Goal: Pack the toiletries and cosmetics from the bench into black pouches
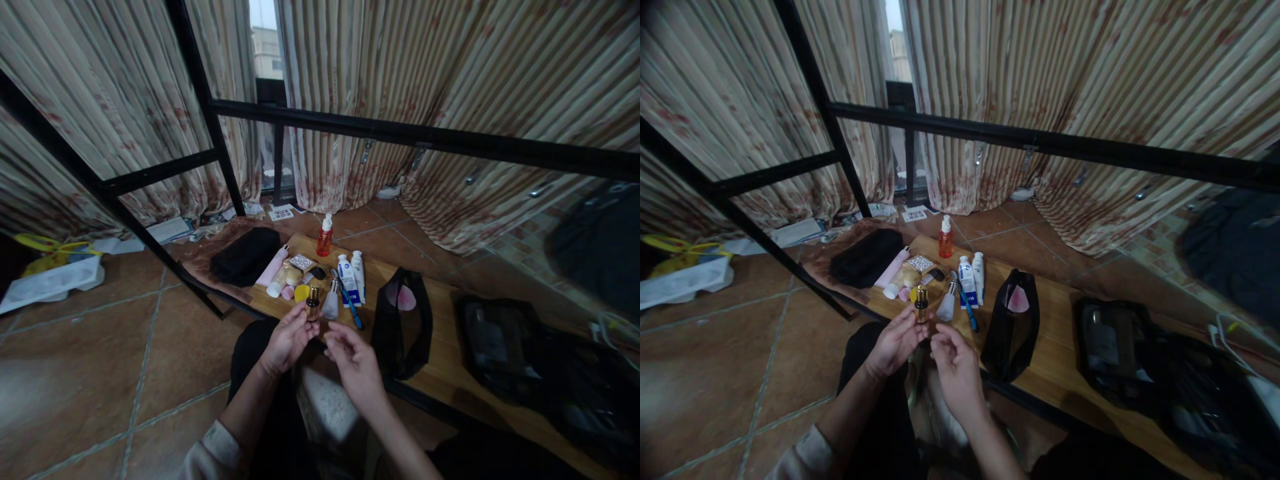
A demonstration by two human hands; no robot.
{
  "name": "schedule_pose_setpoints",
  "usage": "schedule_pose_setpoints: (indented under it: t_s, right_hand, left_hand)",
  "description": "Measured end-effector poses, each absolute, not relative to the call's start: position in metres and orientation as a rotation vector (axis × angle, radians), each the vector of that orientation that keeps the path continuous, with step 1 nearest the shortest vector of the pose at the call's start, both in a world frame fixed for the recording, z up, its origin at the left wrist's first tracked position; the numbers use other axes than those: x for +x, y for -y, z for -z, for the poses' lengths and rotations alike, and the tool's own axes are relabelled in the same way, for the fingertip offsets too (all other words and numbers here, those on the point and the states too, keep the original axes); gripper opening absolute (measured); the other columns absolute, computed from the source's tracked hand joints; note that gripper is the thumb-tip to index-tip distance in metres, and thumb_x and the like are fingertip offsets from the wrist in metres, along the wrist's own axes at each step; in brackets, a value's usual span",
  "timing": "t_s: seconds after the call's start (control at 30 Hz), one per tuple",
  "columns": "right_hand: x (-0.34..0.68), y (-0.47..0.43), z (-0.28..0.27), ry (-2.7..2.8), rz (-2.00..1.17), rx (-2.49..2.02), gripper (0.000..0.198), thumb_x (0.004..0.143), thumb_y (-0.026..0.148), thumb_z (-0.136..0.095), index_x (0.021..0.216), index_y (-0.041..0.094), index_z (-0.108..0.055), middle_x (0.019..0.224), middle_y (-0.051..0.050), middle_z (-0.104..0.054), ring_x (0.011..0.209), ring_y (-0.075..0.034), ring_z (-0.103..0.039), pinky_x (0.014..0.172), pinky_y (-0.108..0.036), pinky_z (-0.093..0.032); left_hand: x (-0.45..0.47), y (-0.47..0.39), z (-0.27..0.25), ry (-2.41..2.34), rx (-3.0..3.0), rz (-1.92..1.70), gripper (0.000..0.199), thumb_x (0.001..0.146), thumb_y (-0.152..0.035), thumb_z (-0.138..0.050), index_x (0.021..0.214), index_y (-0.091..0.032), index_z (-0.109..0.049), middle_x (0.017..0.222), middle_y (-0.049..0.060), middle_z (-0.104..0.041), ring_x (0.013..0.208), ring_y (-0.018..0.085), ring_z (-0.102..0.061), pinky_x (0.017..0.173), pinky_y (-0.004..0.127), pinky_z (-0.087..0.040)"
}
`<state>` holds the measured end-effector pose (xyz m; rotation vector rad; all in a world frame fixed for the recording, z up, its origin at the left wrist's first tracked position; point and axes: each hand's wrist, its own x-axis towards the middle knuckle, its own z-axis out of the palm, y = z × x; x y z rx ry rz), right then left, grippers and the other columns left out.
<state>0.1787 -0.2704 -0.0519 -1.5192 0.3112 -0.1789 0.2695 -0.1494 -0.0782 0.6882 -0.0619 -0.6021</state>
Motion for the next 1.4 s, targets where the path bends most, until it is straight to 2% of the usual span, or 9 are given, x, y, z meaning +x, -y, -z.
schedule_pose_setpoints:
  t_s: [0.1,0.23,0.4,0.53,0.73,0.97,1.17,1.4]
  right_hand:
    - [0.199,0.274,0.044,-0.286,0.256,-1.639,0.041,0.080,0.042,-0.062,0.115,0.021,-0.059,0.098,-0.006,-0.066,0.083,-0.017,-0.063,0.077,-0.031,-0.052]
    - [0.223,0.277,0.040,-0.292,0.281,-1.656,0.046,0.077,0.042,-0.065,0.117,0.022,-0.055,0.100,-0.005,-0.063,0.081,-0.016,-0.063,0.071,-0.029,-0.053]
    - [0.245,0.280,0.040,-0.351,0.261,-1.438,0.046,0.071,0.045,-0.070,0.108,0.021,-0.059,0.080,0.000,-0.064,0.063,-0.014,-0.061,0.059,-0.028,-0.051]
    - [0.249,0.289,0.043,-0.368,0.251,-1.247,0.040,0.065,0.040,-0.075,0.099,0.021,-0.064,0.074,0.002,-0.064,0.058,-0.011,-0.057,0.057,-0.026,-0.048]
    - [0.256,0.300,0.054,-0.350,0.310,-1.198,0.035,0.068,0.033,-0.074,0.100,0.022,-0.064,0.092,-0.001,-0.067,0.063,-0.008,-0.056,0.062,-0.024,-0.047]
    - [0.294,0.306,0.058,-0.253,0.437,-1.725,0.027,0.078,0.034,-0.060,0.102,0.021,-0.060,0.095,-0.004,-0.067,0.073,-0.015,-0.061,0.070,-0.031,-0.050]
    - [0.326,0.296,0.045,-0.204,0.341,-2.375,0.027,0.081,0.018,-0.050,0.105,0.019,-0.062,0.094,-0.007,-0.069,0.081,-0.020,-0.063,0.080,-0.035,-0.048]
    - [0.339,0.289,0.048,-0.121,0.248,-2.599,0.029,0.082,0.014,-0.050,0.109,0.017,-0.061,0.104,-0.010,-0.068,0.097,-0.023,-0.062,0.088,-0.034,-0.044]
  left_hand:
    - [0.269,0.153,0.081,0.063,0.721,0.503,0.036,0.076,-0.022,-0.070,0.111,-0.021,-0.062,0.097,0.003,-0.066,0.079,0.012,-0.061,0.079,0.028,-0.047]
    - [0.270,0.159,0.084,0.095,0.831,0.369,0.039,0.073,-0.022,-0.072,0.111,-0.023,-0.064,0.110,0.003,-0.065,0.095,0.015,-0.061,0.089,0.031,-0.045]
    - [0.271,0.163,0.086,0.187,1.107,0.178,0.035,0.072,-0.022,-0.072,0.107,-0.019,-0.066,0.108,0.006,-0.067,0.102,0.019,-0.060,0.096,0.033,-0.043]
    - [0.272,0.165,0.087,0.161,1.228,0.065,0.041,0.072,-0.022,-0.071,0.112,-0.020,-0.062,0.107,0.005,-0.067,0.096,0.018,-0.062,0.091,0.032,-0.046]
    - [0.273,0.170,0.097,0.041,1.382,0.041,0.033,0.075,-0.022,-0.065,0.107,-0.018,-0.060,0.102,0.006,-0.064,0.086,0.015,-0.062,0.082,0.029,-0.049]
    - [0.268,0.174,0.110,0.137,1.670,-0.025,0.031,0.078,-0.018,-0.059,0.109,-0.021,-0.059,0.100,0.004,-0.061,0.089,0.017,-0.061,0.083,0.031,-0.048]
    - [0.267,0.173,0.107,0.141,1.766,-0.006,0.029,0.078,-0.016,-0.057,0.107,-0.021,-0.059,0.100,0.004,-0.061,0.089,0.017,-0.061,0.084,0.032,-0.047]
    - [0.267,0.172,0.101,0.124,1.777,0.006,0.029,0.075,-0.013,-0.058,0.103,-0.020,-0.062,0.098,0.005,-0.061,0.084,0.017,-0.061,0.080,0.032,-0.047]
